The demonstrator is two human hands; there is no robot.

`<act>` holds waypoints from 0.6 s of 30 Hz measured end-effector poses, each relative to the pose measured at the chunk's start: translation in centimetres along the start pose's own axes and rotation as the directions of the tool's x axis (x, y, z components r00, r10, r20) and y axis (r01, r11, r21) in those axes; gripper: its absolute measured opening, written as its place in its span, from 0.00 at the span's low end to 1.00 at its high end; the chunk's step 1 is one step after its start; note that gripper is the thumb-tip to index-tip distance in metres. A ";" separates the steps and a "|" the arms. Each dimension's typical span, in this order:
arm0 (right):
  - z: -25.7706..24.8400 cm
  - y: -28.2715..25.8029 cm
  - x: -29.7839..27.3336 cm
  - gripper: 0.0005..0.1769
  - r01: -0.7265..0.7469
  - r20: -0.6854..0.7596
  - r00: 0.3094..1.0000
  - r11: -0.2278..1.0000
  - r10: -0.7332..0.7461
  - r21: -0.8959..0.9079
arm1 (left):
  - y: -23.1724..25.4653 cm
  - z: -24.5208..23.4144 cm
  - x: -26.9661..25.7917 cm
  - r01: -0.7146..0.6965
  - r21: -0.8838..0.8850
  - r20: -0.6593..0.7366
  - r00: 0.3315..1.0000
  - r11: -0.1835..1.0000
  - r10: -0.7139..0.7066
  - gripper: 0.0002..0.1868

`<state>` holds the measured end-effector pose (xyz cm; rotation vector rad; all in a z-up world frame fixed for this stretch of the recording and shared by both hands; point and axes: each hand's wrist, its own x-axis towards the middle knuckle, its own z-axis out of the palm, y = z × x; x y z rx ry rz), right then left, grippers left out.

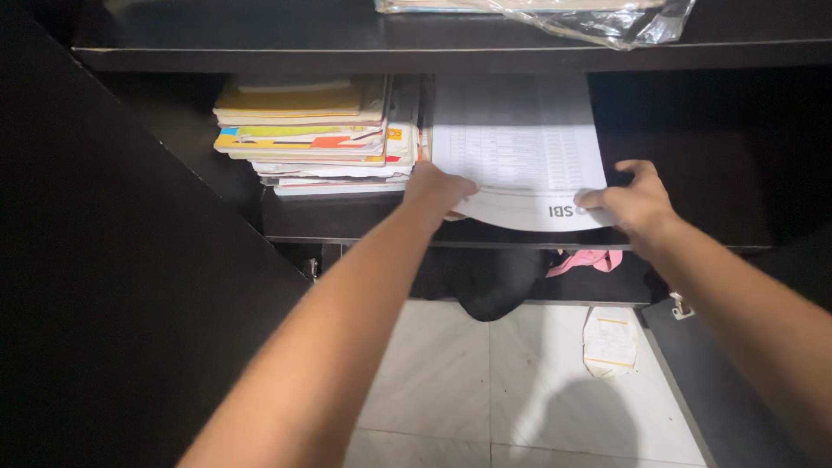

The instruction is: The person repeatedly takes books and papers from a lower shelf of a dark cabinet and places them on top of a growing stack on the cabinet's upper surface. The person handles items one at a time, including a colorful book, a white document, and a book with an elephant cover.

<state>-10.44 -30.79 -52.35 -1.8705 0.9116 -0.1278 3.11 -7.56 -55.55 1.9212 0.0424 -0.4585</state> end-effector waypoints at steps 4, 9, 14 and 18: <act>-1.0 -0.2 -0.5 0.31 -0.076 0.229 0.973 0.985 0.039 0.156 | -1.4 -1.7 1.3 0.114 -0.096 0.243 0.966 0.989 -0.088 0.19; -0.7 -1.0 -1.0 0.24 -0.080 0.257 0.966 0.983 0.035 0.168 | -1.6 -2.0 1.1 -0.038 -0.024 0.004 0.999 0.999 0.038 0.29; -0.9 -1.7 -0.9 0.26 -0.168 0.362 0.921 0.985 0.145 0.034 | -1.0 -3.7 0.6 0.194 -0.045 0.611 0.781 0.980 -0.127 0.30; -0.7 -1.9 -0.4 0.34 -0.180 0.545 0.821 0.983 0.173 -0.041 | -0.3 -3.5 -0.6 0.092 -0.171 0.406 0.914 0.981 -0.015 0.34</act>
